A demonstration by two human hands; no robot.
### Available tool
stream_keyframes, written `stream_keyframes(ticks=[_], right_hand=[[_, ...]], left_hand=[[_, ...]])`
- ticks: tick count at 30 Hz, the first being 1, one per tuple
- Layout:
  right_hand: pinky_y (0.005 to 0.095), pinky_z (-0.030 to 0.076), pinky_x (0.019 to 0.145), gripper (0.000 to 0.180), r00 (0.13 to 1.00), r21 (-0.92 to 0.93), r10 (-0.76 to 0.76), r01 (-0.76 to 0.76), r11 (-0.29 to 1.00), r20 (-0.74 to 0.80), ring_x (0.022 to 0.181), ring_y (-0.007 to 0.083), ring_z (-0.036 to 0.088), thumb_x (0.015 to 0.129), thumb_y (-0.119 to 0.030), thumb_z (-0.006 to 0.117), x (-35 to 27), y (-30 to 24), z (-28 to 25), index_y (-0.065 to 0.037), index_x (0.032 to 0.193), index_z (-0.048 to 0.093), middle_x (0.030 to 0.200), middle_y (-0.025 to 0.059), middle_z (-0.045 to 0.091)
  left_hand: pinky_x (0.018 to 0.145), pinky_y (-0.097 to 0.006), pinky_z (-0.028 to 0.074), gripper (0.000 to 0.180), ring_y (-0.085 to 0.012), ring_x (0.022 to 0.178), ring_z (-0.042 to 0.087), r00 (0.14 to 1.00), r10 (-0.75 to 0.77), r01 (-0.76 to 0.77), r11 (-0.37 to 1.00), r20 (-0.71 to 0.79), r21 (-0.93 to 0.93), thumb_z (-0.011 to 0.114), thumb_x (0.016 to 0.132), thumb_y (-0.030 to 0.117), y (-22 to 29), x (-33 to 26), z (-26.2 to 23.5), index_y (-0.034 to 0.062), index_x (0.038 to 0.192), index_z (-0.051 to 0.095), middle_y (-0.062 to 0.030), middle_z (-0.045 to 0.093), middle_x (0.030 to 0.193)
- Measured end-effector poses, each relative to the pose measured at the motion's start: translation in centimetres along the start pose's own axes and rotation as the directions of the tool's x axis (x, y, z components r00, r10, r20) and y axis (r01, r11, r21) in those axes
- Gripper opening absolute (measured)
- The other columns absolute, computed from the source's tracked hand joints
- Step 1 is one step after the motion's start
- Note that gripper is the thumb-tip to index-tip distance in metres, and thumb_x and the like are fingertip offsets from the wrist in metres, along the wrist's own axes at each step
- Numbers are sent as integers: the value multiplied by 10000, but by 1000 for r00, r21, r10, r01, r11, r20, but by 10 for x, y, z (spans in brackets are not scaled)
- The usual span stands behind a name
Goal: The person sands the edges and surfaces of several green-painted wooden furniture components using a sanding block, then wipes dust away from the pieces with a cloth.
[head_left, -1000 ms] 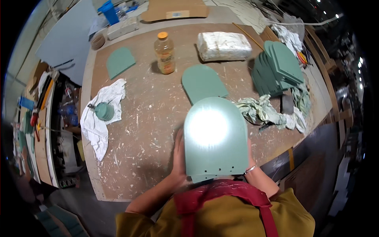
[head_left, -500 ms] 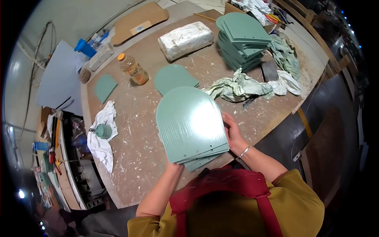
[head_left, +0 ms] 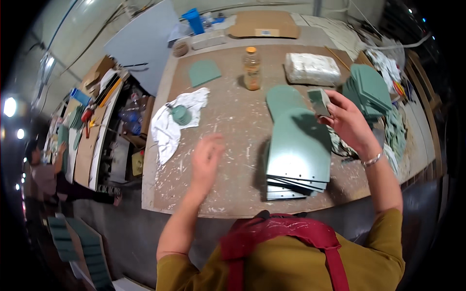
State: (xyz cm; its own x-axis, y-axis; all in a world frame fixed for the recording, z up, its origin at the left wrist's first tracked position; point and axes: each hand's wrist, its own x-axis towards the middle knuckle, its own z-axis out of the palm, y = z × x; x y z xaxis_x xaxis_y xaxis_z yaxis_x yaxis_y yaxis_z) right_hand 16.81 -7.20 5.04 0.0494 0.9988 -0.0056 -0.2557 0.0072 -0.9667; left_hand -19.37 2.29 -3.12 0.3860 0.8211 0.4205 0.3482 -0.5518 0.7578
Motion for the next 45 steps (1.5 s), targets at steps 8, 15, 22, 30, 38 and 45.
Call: stream_keyframes(ticks=[8, 15, 22, 30, 38, 45], right_hand=[[275, 594, 805, 404, 794, 45, 379, -452, 891, 475, 967, 217, 688, 1026, -196, 555, 138, 28, 117, 1, 1376, 511, 1212, 138, 650], [354, 509, 947, 439, 861, -584, 329, -47, 811, 387, 1140, 243, 614, 943, -133, 672, 204, 76, 191, -7, 1342, 540, 1150, 115, 638], [423, 506, 930, 405, 828, -786, 79, 490, 377, 555, 1078, 345, 608, 842, -13, 678, 244, 111, 226, -67, 1221, 548, 1156, 156, 593], [434, 494, 909, 390, 761, -748, 9, 636, 190, 649, 1088, 351, 592, 821, -33, 702, 288, 138, 232, -76, 1185, 570, 1157, 128, 594], [429, 485, 911, 357, 653, -645, -79, 756, 106, 753, 1082, 334, 583, 829, -42, 687, 321, 158, 241, -88, 1173, 606, 1153, 118, 596], [404, 503, 908, 380, 573, -576, -81, 818, -5, 815, 1060, 307, 604, 819, 6, 654, 329, 163, 260, -79, 1189, 623, 1151, 116, 598]], left_hand=[[709, -296, 511, 189, -194, 794, 700, 945, -194, 236, 962, -262, 139, 584, 967, 111, -123, 68, -137, -13, 1070, 684, -142, 708, 840], [833, -458, 487, 315, -365, 961, 642, 985, -92, 151, 871, -146, 467, 680, 901, 306, -215, 133, -127, 26, 1043, 703, -189, 673, 1031], [757, -453, 505, 268, -357, 849, 668, 951, -307, 302, 888, -41, 346, 720, 853, 272, -251, 137, -124, 27, 958, 694, -166, 706, 841], [762, -437, 493, 194, -359, 853, 651, 941, -337, 327, 917, 5, 230, 654, 887, 215, -245, 158, -133, 31, 904, 713, -155, 708, 869], [733, -371, 507, 235, -264, 762, 668, 918, -383, 376, 923, 100, 79, 635, 926, 222, -275, 188, -150, 11, 988, 719, -145, 706, 813], [649, -283, 469, 218, -113, 673, 539, 890, -418, 430, 903, 185, -26, 622, 945, 177, -272, 193, -153, -33, 942, 677, -43, 635, 760]])
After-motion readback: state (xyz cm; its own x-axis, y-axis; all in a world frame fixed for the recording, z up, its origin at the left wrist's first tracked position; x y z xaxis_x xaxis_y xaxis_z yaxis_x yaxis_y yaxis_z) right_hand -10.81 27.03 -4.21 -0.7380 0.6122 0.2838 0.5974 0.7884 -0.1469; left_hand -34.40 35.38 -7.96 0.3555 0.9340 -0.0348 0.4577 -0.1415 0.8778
